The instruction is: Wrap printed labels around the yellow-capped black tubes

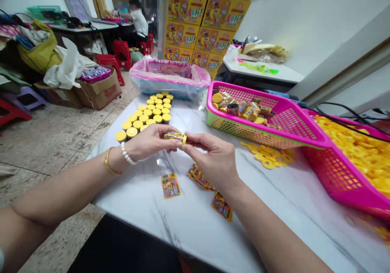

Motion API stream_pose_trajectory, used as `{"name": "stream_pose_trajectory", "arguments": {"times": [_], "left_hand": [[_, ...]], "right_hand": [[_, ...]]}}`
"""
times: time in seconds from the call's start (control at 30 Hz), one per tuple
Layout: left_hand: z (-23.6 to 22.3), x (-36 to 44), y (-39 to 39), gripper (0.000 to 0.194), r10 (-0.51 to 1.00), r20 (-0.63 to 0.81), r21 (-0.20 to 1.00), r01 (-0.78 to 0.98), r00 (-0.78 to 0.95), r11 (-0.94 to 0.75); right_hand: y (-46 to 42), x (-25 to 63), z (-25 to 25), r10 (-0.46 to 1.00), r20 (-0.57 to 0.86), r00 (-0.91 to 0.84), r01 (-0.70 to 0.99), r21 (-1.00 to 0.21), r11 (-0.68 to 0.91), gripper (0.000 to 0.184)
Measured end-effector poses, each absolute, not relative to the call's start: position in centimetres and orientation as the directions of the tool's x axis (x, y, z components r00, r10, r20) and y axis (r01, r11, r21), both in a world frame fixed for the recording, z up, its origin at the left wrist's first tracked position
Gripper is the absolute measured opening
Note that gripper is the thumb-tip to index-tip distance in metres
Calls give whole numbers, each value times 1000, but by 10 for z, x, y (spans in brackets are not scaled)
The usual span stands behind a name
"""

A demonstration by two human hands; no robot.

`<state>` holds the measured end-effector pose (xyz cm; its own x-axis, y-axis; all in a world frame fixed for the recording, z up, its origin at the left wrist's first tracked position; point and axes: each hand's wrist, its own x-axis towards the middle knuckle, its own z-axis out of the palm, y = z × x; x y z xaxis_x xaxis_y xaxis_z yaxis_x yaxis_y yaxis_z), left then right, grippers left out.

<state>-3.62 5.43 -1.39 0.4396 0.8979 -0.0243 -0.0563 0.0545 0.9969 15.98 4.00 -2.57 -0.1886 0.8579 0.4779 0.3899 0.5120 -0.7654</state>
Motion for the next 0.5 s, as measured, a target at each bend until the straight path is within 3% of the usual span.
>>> {"name": "stream_pose_trajectory", "arguments": {"times": [0.07,0.17,0.23,0.37,0.5], "left_hand": [[-14,-37,55,34,880,-78,992,-55,468,117],[-13,-40,57,49,860,-197,969,-41,470,244],[-13,-41,58,49,868,-201,969,-38,454,244],[-12,-43,60,40,880,-110,980,-98,461,174],[-9,-48,63,40,867,-154,970,-92,473,223]], "right_hand": [[41,158,-27,795,553,-249,402,-688,604,19],[44,160,-26,623,714,-318,444,-469,764,18],[45,163,-25,539,766,-351,470,-353,809,20],[46,170,-24,500,774,-388,509,-272,817,23],[49,173,-24,484,791,-374,532,-244,811,27]]}}
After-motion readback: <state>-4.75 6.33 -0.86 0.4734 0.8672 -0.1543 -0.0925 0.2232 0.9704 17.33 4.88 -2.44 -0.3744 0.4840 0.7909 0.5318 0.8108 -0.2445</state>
